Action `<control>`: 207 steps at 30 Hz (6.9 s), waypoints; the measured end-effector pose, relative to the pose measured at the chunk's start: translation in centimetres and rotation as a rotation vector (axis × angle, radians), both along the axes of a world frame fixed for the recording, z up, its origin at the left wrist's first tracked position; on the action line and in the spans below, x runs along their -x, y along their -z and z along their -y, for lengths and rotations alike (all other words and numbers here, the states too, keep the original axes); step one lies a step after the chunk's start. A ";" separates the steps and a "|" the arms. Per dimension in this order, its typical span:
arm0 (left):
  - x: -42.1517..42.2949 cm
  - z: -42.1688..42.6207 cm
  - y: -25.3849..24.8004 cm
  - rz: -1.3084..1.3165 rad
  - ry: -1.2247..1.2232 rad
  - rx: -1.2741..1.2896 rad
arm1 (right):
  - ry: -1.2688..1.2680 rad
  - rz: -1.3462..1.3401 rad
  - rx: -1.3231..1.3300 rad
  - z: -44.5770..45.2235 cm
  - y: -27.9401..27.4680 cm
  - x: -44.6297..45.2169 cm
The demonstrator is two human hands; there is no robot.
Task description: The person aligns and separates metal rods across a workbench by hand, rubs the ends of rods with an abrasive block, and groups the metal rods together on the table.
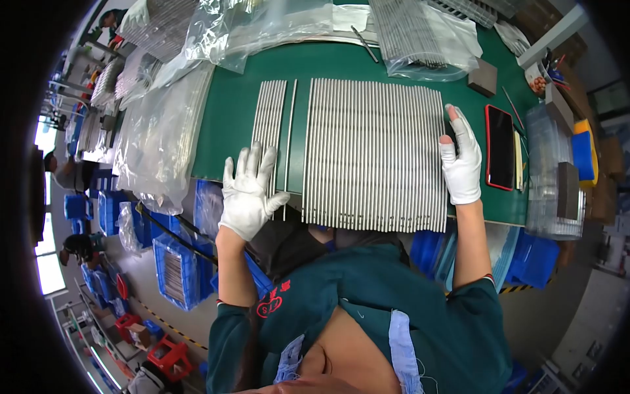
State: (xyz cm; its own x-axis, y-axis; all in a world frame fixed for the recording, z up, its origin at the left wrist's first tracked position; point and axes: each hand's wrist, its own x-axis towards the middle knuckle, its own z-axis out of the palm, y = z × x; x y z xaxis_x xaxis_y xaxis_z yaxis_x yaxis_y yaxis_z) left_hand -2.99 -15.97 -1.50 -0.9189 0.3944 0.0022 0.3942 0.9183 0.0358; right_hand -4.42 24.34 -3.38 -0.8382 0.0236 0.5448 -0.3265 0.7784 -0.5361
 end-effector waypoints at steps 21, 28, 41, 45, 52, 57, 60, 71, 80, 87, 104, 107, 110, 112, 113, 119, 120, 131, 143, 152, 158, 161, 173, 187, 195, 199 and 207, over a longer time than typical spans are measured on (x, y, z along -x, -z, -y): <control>-1.4 -7.0 -2.0 0.089 0.245 -0.070 | -0.027 -0.087 0.047 0.3 -0.3 -0.1; -1.6 -13.4 -2.1 0.155 0.554 -0.222 | -0.015 -0.093 0.071 0.4 -0.4 -0.3; -1.6 -15.5 -2.4 0.103 0.609 -0.187 | 0.000 -0.177 0.121 0.5 -1.3 -0.6; -1.2 -18.2 -1.0 0.138 0.746 -0.207 | 0.020 -0.214 0.163 0.5 -1.2 -1.0; -1.4 -16.9 -3.0 0.149 0.656 -0.043 | 0.015 -0.267 0.199 0.4 -1.3 -0.8; -1.1 -21.1 -1.2 0.096 0.838 -0.213 | 0.009 -0.277 0.267 -0.3 -0.1 -0.9; -1.2 -20.9 0.1 0.115 0.862 -0.205 | 0.006 -0.238 0.306 -0.6 0.2 -1.1; -2.7 -11.1 -2.3 0.081 0.483 -0.156 | -0.005 -0.028 0.033 -0.2 0.7 0.0; -5.4 -3.9 -2.5 0.025 0.153 -0.079 | -0.313 0.105 0.485 3.7 -0.9 -1.2; -7.2 0.6 -1.7 -0.007 -0.008 0.001 | -0.168 0.143 0.107 2.1 -0.7 -1.0; -7.5 1.6 -1.5 -0.047 -0.041 -0.010 | -0.106 0.301 -0.629 -0.1 -1.8 -3.8; -7.1 0.6 -1.5 -0.032 0.001 -0.001 | -0.198 0.256 -0.607 2.6 -3.1 -4.4; -6.5 -1.5 -1.7 -0.023 0.069 -0.040 | -0.395 0.288 -0.576 7.0 -3.9 -5.1; -6.2 -2.5 -1.5 -0.010 0.113 -0.073 | -0.475 0.263 -0.587 8.8 -3.0 -5.7; -6.2 -2.9 -1.6 0.002 0.128 -0.094 | -0.472 0.281 -0.594 8.9 -3.2 -5.9; -6.7 -0.4 -1.7 -0.014 0.011 -0.054 | -0.371 0.382 -0.654 6.5 -4.7 -7.5; -6.9 -0.1 -1.6 -0.019 -0.018 -0.039 | -0.362 0.408 -0.637 6.5 -5.0 -7.6; -7.0 -3.3 -1.6 0.056 0.119 -0.155 | -0.683 0.353 -0.583 12.3 -4.1 -7.6; -6.3 -6.6 -1.5 0.082 0.407 -0.287 | -0.431 0.212 -0.534 5.8 -4.8 -7.5; -3.4 0.7 -0.8 -0.073 0.054 -0.049 | -0.360 0.351 -0.700 1.0 -3.7 -5.5; -3.9 -2.6 -0.7 -0.006 0.160 -0.108 | -0.391 0.363 -0.706 2.4 -4.3 -5.1; -4.0 -5.3 -1.3 0.047 0.271 -0.160 | -0.408 0.348 -0.707 2.7 -4.2 -5.0; 1.0 -10.9 -2.2 -0.057 0.440 -0.250 | -0.575 0.309 -0.670 4.0 -4.4 -3.9; 0.5 -11.1 -0.6 0.036 0.582 -0.201 | -0.606 0.183 -0.719 5.4 -3.1 4.7; -2.3 -12.0 -0.6 0.056 0.520 -0.247 | -0.328 0.183 -0.403 6.3 -0.7 11.6; -2.6 -12.0 -0.5 0.049 0.497 -0.277 | -0.174 0.172 -0.587 6.5 -1.6 12.2; -2.4 -12.0 -0.8 0.057 0.490 -0.284 | -0.164 0.641 -0.541 8.4 -5.5 15.0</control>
State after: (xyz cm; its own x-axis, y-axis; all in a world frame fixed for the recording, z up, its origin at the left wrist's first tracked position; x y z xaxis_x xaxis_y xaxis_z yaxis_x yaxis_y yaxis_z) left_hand -0.55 -3.99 -0.71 -0.6305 0.7658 0.1264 0.7620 0.5797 0.2887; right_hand -19.47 15.91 2.14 -0.9583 -0.2517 -0.1351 -0.2179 0.9499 -0.2241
